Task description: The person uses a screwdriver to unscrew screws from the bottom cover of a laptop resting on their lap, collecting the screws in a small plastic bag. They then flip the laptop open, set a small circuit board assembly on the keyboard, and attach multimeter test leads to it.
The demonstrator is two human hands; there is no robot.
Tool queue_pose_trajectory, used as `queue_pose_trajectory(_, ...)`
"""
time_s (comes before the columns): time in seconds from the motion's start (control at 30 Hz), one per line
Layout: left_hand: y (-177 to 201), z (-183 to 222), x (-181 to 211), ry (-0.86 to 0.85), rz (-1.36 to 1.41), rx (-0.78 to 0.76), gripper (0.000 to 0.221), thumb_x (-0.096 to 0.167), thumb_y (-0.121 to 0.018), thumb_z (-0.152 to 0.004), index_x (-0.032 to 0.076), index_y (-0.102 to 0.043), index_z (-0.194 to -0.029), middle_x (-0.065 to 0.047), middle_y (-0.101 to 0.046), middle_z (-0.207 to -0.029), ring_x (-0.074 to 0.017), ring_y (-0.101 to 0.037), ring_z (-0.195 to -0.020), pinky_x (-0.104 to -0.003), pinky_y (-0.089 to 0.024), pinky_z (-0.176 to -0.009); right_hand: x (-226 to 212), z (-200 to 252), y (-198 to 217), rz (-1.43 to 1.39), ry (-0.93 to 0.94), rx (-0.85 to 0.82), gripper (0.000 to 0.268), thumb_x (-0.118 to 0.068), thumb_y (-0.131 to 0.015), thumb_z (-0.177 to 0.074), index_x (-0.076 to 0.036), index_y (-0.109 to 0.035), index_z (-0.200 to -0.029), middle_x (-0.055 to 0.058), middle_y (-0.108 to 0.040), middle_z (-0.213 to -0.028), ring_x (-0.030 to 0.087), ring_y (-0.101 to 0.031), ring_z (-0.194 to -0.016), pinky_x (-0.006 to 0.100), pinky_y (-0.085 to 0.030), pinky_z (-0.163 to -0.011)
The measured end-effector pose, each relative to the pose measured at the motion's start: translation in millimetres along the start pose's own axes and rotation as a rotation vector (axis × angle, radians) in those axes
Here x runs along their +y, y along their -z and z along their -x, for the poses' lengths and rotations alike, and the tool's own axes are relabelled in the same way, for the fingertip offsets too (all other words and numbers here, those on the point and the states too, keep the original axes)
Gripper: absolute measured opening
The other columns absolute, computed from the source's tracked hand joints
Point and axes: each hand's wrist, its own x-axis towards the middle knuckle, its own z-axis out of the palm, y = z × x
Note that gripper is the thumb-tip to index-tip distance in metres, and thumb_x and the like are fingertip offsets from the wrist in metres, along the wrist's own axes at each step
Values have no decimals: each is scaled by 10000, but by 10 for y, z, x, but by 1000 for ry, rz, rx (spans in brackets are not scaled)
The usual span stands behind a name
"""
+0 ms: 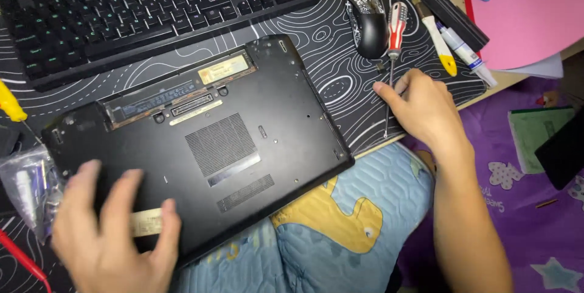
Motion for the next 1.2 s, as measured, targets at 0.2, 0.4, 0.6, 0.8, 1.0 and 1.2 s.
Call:
queue_pose_trajectory(0.2,-160,-497,313,-182,217,-207,349,254,-817,-1037,45,-777,-1314,-214,-739,-1486,-427,-710,-1320,-552,-508,-1135,172,-46,-63,-127,141,-29,502,-371,-663,-1201,-117,-482,-808,17,-514,-743,227,-503,-737,427,-419,-765)
queue_pose_trajectory(0.4,-365,-1161,427,-364,337,-349,251,253,-754,-1116,57,-781,-1271,-109,-745,-1221,-352,-709,-1103,-471,-548,-962,567,123,-318,-1154,125,-148,298,-279,-702,-1153,-84,-660,-932,-22,-482,-628,30,-343,-466,216,-192,-392)
queue_pose_trajectory(0.6,-1164,-1820,874,-484,512,-339,113,169,-783,-1121,65,-738,-1112,-119,-622,-1100,-383,-585,-1001,-513,-502,-899,429,457,-546,-1534,420,-11,244,-247,-750,-1114,-64,-595,-1157,63,-541,-793,179,-546,-575,273,-458,-532)
queue_pose_trajectory(0.8,-2302,-2341,1347,-495,221,-302,45,120,-795,-890,96,-775,-858,-157,-730,-912,-459,-704,-894,-591,-579,-801,460,449,-596,-1457,295,188,114,-124,-644,-1188,-39,-570,-1205,221,-686,-993,289,-753,-781,337,-659,-641)
queue_pose_trajectory(1.0,-2428,-2549,1528,-289,366,-608,286,95,-852,-963,-29,-639,-817,-266,-691,-955,-627,-707,-853,-678,-538,-662,555,429,-689,-1486,254,210,182,-169,-686,-1178,-31,-600,-1259,201,-738,-1088,304,-806,-841,347,-728,-752)
queue_pose_trajectory(1.2,-2376,-2543,1562,-317,339,-610,245,-196,-603,-769,26,-639,-866,-219,-690,-962,-572,-688,-784,-620,-533,-642,491,448,-684,-1464,264,192,156,-170,-675,-1186,-46,-602,-1246,171,-741,-1102,298,-804,-846,384,-743,-825)
